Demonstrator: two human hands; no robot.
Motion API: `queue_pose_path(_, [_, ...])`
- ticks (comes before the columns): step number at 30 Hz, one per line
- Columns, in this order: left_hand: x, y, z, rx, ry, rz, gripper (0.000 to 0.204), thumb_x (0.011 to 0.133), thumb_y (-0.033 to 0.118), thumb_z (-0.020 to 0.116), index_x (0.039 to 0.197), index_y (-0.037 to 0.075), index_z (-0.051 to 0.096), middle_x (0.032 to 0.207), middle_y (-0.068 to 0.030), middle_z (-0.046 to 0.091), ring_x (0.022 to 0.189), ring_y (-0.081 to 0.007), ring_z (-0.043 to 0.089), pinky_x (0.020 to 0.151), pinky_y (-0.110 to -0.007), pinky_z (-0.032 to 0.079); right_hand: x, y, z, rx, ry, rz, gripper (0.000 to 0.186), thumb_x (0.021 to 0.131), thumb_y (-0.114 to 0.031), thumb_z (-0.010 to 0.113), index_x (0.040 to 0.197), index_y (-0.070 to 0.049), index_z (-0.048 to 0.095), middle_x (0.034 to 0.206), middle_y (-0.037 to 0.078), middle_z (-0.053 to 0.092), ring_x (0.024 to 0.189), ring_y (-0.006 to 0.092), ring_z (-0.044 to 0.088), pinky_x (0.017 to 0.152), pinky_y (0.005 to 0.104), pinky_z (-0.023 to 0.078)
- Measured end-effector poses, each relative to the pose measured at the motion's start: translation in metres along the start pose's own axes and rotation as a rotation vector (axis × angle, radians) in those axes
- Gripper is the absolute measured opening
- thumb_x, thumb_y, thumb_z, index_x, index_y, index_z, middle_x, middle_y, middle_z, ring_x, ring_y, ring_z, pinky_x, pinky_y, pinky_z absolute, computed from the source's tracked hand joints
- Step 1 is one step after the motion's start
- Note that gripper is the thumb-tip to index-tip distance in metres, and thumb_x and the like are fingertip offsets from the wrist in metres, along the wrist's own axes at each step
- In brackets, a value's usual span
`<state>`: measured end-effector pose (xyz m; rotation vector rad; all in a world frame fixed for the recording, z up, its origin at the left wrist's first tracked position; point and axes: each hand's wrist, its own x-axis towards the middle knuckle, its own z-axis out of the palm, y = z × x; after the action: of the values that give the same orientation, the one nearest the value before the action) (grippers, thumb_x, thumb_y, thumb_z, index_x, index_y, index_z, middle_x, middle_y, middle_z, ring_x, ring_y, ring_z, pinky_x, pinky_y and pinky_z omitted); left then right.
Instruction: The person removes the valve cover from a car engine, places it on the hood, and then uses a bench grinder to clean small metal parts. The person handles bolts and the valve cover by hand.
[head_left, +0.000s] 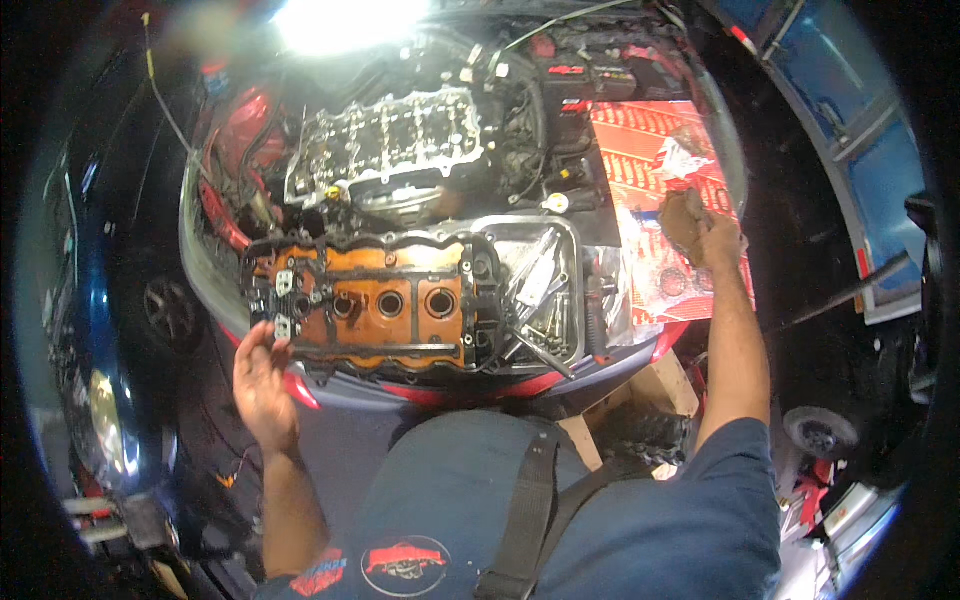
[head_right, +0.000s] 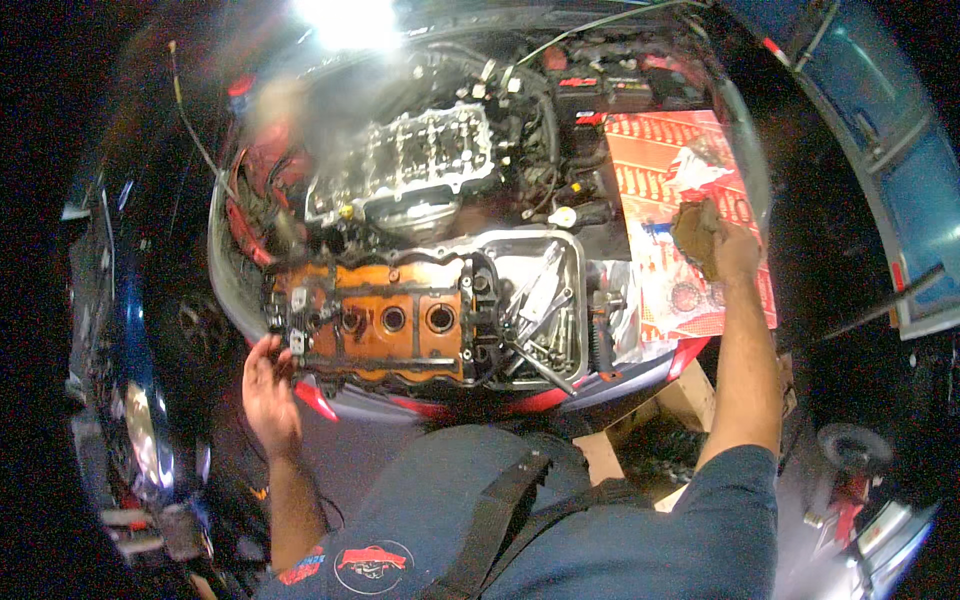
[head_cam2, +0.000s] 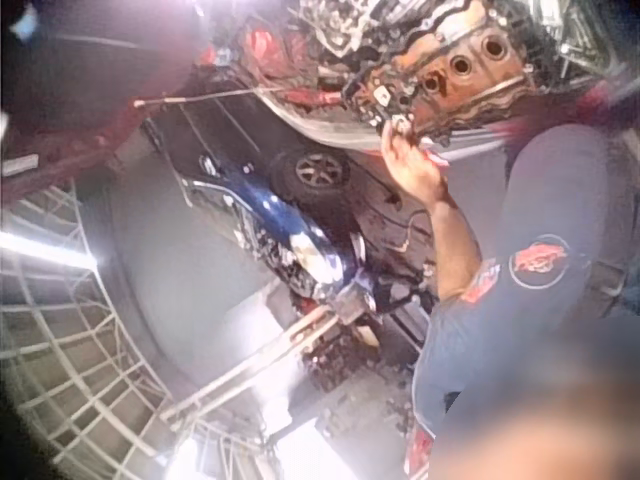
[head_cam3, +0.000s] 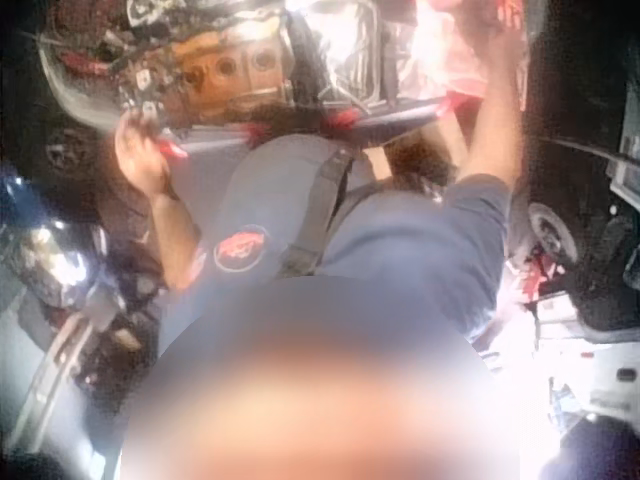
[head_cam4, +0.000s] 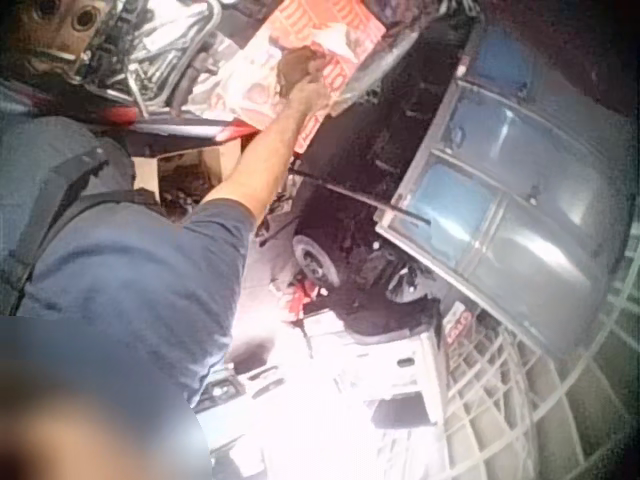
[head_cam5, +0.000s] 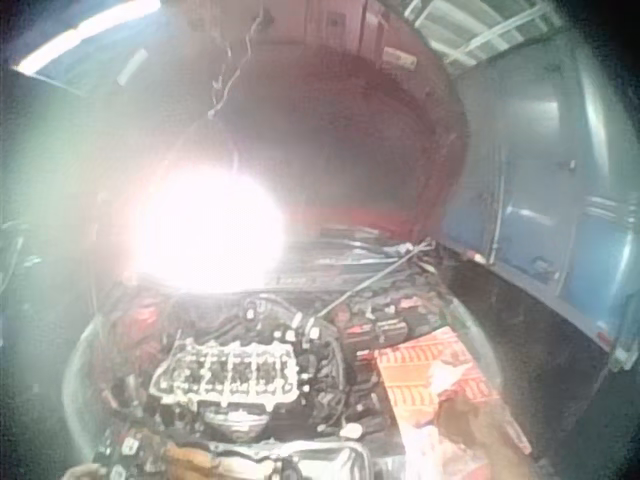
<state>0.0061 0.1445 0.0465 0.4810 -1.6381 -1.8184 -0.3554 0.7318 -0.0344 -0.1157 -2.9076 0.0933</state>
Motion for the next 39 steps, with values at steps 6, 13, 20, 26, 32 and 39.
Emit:
queue_pose_path(6, [-0.021, -0.006, 0.130, -0.029, -0.310, -0.180, 0.030, 0.103, 0.021, 0.051, 0.124, 0.001, 0.059, 0.119, -0.0067, 0.062, 0.104, -0.0155, 0.061, 0.094, -0.031, 0.048, -0.021, -0.017, -0.065, 0.825, -0.070, -0.004, 0.032, 0.089, -0.017, 0.067, 0.116, -0.001, 0.067, 0.107, 0.014, 0.071, 0.105, 0.0214, 0.064, 0.094, 0.0329, 0.048])
queue_pose_path(13, [-0.025, -0.093, 0.265, 0.368, -0.870, -0.332, 0.038, 0.099, 0.025, 0.053, 0.128, 0.001, 0.059, 0.108, -0.0109, 0.065, 0.095, -0.0204, 0.064, 0.091, -0.037, 0.050, -0.096, -0.066, -0.120, 1.557, -0.290, 0.147, 0.040, 0.092, -0.015, 0.064, 0.128, 0.003, 0.058, 0.124, 0.011, 0.061, 0.111, 0.0206, 0.060, 0.099, 0.0335, 0.047])
queue_pose_path(20, [-0.075, -0.111, 0.343, -0.273, -1.108, -0.309, 0.035, 0.101, 0.023, 0.051, 0.131, 0.006, 0.055, 0.129, -0.0068, 0.060, 0.116, -0.0160, 0.057, 0.099, -0.034, 0.048, -0.158, -0.088, -0.088, 1.537, -0.347, -0.145, 0.047, 0.101, -0.029, 0.051, 0.136, 0.002, 0.052, 0.137, 0.016, 0.051, 0.126, 0.0257, 0.048, 0.110, 0.0389, 0.034])
queue_pose_path(26, [-0.087, -0.118, 0.352, 0.112, -0.883, -0.515, 0.056, 0.105, 0.044, 0.029, 0.126, -0.002, 0.054, 0.119, -0.0197, 0.062, 0.113, -0.0315, 0.059, 0.098, -0.038, 0.046, -0.185, -0.112, -0.059, 0.932, -0.021, -0.605, 0.092, 0.089, -0.071, 0.047, 0.150, -0.004, 0.033, 0.159, 0.027, 0.012, 0.147, 0.0412, 0.015, 0.118, 0.0547, 0.013])
queue_pose_path(32, [-0.080, -0.109, 0.330, 0.207, -0.762, -0.772, 0.062, 0.104, 0.048, 0.031, 0.110, -0.005, 0.063, 0.094, -0.0214, 0.069, 0.088, -0.0318, 0.066, 0.085, -0.041, 0.050, -0.185, -0.093, -0.069, 0.846, -0.454, -0.649, 0.088, 0.078, -0.068, 0.067, 0.146, -0.016, 0.045, 0.161, 0.024, 0.008, 0.149, 0.0406, 0.009, 0.119, 0.0506, 0.013])
queue_pose_path(39, [-0.071, -0.116, 0.336, 0.446, -1.120, -0.171, 0.052, 0.101, 0.041, 0.043, 0.110, -0.005, 0.063, 0.101, -0.0204, 0.069, 0.090, -0.0272, 0.067, 0.086, -0.040, 0.051, -0.197, -0.090, -0.080, 1.470, -0.525, -0.008, 0.083, 0.084, -0.056, 0.071, 0.137, 0.002, 0.046, 0.136, 0.018, 0.051, 0.124, 0.0299, 0.050, 0.104, 0.0407, 0.039])
